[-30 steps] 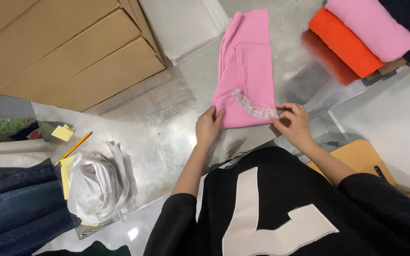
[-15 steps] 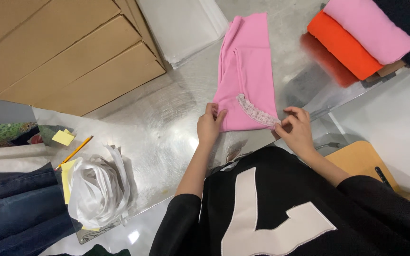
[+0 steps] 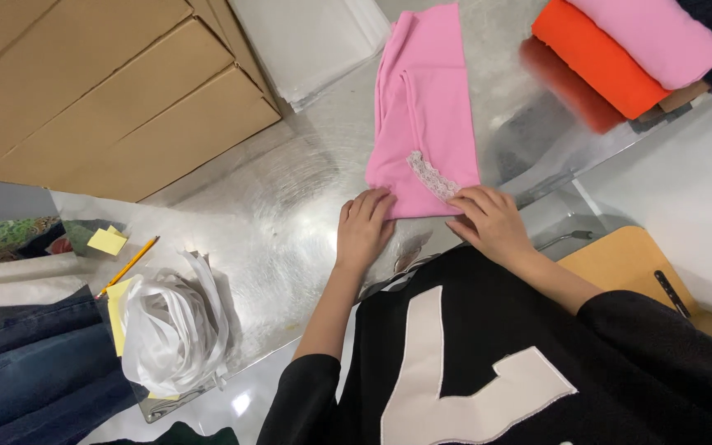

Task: The person folds a pink garment and a green garment on a metal table, stacking them with other folded clothes. They also remove a dark blue garment from a hanger and fold it by hand.

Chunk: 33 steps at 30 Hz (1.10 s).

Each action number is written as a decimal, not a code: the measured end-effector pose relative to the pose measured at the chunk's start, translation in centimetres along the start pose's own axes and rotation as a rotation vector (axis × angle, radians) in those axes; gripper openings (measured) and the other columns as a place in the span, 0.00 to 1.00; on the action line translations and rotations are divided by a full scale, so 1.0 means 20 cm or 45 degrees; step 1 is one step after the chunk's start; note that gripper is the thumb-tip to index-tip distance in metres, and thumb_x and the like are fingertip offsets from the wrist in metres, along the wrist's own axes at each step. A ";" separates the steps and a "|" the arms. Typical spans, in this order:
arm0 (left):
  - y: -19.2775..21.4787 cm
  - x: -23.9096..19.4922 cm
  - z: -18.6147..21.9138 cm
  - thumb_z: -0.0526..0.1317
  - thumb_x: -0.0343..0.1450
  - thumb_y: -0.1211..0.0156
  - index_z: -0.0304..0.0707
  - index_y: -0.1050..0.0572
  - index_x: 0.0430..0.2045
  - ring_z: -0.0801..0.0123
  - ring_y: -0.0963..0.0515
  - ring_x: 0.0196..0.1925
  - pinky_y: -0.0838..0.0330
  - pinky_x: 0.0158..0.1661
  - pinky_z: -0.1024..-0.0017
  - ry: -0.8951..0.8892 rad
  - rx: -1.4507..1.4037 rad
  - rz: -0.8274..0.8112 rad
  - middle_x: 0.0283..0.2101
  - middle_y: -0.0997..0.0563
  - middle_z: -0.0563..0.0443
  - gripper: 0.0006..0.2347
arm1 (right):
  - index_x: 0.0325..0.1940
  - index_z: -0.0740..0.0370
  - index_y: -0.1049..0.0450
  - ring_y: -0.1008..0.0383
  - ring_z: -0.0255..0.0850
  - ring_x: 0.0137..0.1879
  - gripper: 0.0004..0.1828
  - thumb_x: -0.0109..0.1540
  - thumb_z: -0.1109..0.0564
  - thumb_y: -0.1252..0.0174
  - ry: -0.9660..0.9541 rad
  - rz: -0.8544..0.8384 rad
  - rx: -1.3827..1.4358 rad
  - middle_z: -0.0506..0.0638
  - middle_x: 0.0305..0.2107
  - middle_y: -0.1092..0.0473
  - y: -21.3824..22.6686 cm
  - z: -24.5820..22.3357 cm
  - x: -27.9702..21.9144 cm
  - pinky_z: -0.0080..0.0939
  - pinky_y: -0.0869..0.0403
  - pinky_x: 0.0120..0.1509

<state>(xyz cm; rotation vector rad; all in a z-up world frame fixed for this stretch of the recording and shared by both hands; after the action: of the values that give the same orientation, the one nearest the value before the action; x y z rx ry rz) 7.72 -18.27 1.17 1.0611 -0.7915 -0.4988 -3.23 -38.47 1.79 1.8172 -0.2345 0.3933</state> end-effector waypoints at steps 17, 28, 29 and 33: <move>0.00 0.08 0.09 0.53 0.75 0.39 0.58 0.19 0.48 0.66 0.21 0.50 0.31 0.49 0.64 0.104 -0.194 -0.188 0.40 0.16 0.59 0.12 | 0.52 0.41 0.24 0.22 0.47 0.61 0.11 0.73 0.41 0.49 -0.500 -0.766 0.334 0.44 0.44 0.19 -0.10 0.35 -0.02 0.61 0.41 0.70; -0.30 0.24 -0.11 0.52 0.75 0.40 0.41 0.18 0.49 0.40 0.15 0.50 0.22 0.50 0.50 0.622 -0.548 -0.665 0.39 0.13 0.35 0.17 | 0.56 0.48 0.22 0.28 0.48 0.60 0.14 0.66 0.50 0.38 -0.038 0.045 0.127 0.47 0.49 0.31 0.16 0.04 0.28 0.48 0.32 0.61; -0.33 0.23 -0.13 0.55 0.73 0.39 0.44 0.19 0.50 0.42 0.15 0.52 0.22 0.51 0.49 0.717 -0.590 -0.682 0.41 0.13 0.37 0.18 | 0.58 0.51 0.22 0.28 0.50 0.62 0.17 0.65 0.51 0.37 0.059 0.076 0.203 0.49 0.51 0.30 0.17 -0.06 0.29 0.49 0.31 0.61; -0.31 0.22 -0.20 0.53 0.68 0.32 0.50 0.23 0.42 0.43 0.14 0.53 0.22 0.53 0.48 0.913 -0.714 -0.557 0.48 0.13 0.43 0.15 | 0.62 0.57 0.23 0.26 0.56 0.61 0.26 0.61 0.49 0.34 0.211 0.051 0.125 0.55 0.57 0.29 -0.01 -0.12 0.23 0.55 0.26 0.59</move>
<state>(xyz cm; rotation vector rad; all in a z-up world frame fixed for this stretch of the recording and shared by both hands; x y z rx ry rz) 13.53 -21.69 -4.08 0.7883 0.2222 -0.6058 0.74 -35.89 3.92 1.8666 -0.1385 0.5890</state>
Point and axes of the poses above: each hand's wrist, its own x-axis towards the middle knuckle, its own y-axis out of the back of the hand, z = x × y, the point moved 9 cm from there along x, towards the middle knuckle
